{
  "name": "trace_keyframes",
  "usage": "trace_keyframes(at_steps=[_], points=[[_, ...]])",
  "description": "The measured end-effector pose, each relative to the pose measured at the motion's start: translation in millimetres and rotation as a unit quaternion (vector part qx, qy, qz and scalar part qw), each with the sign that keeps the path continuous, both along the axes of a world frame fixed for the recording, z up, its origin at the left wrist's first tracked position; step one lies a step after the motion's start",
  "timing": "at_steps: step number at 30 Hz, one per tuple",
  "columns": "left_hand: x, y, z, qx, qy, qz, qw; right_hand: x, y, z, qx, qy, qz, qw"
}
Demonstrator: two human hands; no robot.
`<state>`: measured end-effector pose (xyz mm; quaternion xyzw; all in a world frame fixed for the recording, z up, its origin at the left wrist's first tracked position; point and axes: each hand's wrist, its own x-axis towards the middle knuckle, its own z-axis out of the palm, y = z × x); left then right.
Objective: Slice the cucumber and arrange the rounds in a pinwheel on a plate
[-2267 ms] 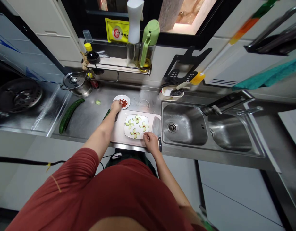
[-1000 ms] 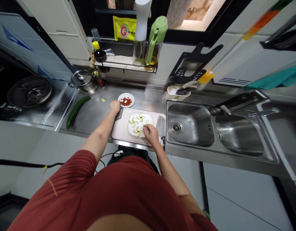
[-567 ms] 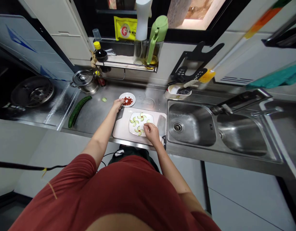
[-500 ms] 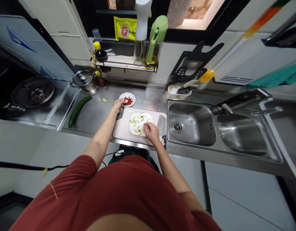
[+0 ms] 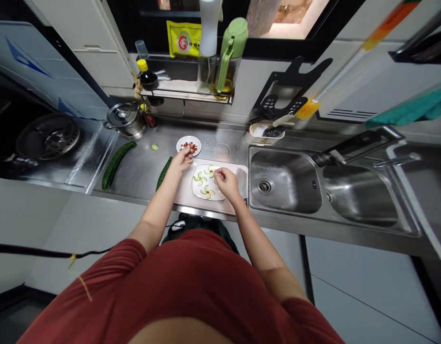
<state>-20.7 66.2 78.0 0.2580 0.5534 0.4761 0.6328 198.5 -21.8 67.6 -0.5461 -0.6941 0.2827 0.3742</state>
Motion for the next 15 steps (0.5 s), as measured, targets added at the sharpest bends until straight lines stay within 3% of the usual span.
trace_keyframes(at_steps=[4,8,12,15], points=[[13.3,-7.1,4.8,0.042,-0.024,0.000,0.999,-2.9,19.8,19.6,-0.004,0.035,-0.003,0.999],[26.3,-15.1,9.4,0.150,0.110,-0.008,0.983,-4.4,43.1,38.4,0.012,0.056,0.005,0.998],[32.5,-24.6,18.8,0.292,0.282,-0.047,0.913,-2.5,62.2,52.2,0.036,0.061,0.017,0.997],[33.7,-32.3,27.4,0.332,0.386,-0.072,0.858,-1.1,69.0,59.3,0.044,0.051,0.038,0.997]])
